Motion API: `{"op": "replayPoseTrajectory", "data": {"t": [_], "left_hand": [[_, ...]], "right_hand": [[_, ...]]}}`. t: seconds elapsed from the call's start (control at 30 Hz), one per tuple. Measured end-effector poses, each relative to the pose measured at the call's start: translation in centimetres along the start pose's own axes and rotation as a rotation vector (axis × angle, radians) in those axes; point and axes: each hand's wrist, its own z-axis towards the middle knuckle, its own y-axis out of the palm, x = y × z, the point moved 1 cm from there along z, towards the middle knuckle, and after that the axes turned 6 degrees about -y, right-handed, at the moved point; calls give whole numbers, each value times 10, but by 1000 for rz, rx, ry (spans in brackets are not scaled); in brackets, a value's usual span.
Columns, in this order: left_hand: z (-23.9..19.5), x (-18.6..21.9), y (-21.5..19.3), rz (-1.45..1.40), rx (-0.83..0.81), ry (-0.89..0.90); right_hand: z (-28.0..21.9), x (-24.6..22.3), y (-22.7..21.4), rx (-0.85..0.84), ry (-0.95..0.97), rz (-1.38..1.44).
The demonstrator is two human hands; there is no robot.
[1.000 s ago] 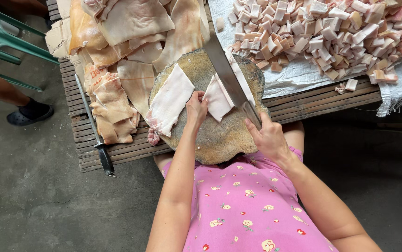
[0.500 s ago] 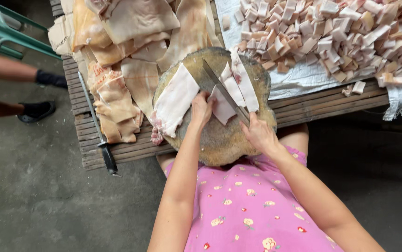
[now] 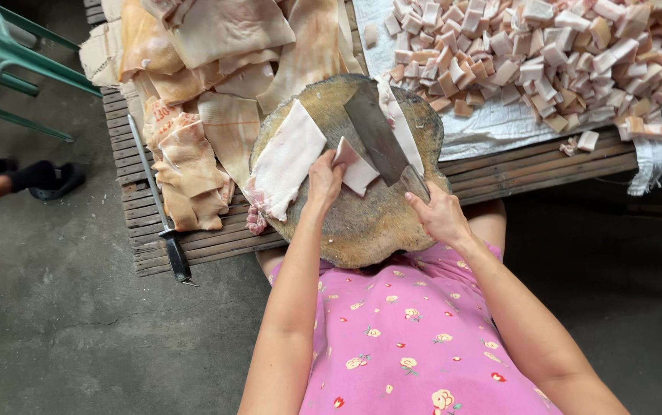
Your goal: The person cuts slabs of processed animal skin into small square pieces using a large knife on a wooden cutting board.
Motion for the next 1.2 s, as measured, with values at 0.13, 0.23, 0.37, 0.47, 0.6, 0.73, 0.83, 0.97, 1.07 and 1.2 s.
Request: {"op": "replayPoseTrajectory", "data": {"t": [0.13,0.23,0.37,0.47,0.6,0.73,0.83,0.97,1.07,1.2], "left_hand": [[-7,8,2,-27,6,27],[-9,2,0,-36,46,27],[-6,-6,-2,-43,23,-15],[1,-13,-6,-51,12,-63],[12,-8,0,-73,0,-33],[15,14,11,-35,28,10],[15,21,0,-136,-36,-196],[14,12,-27,-252,48,-180],[17,0,-33,-304,80,-191],[33,-18,-9,-119,102,-2]], "right_hand": [[-25,-15,-4,171,-244,-63],[-34,-21,0,343,-555,-49],[-15,1,26,176,-319,-151],[-14,26,33,91,-238,-251],[-28,25,13,84,-117,-112],[-39,-19,-4,102,-103,-115],[-48,-53,-12,264,-375,26],[-49,-54,-1,428,-685,36],[-26,-22,37,299,-521,-84],[-6,14,63,29,-183,-263]]}}
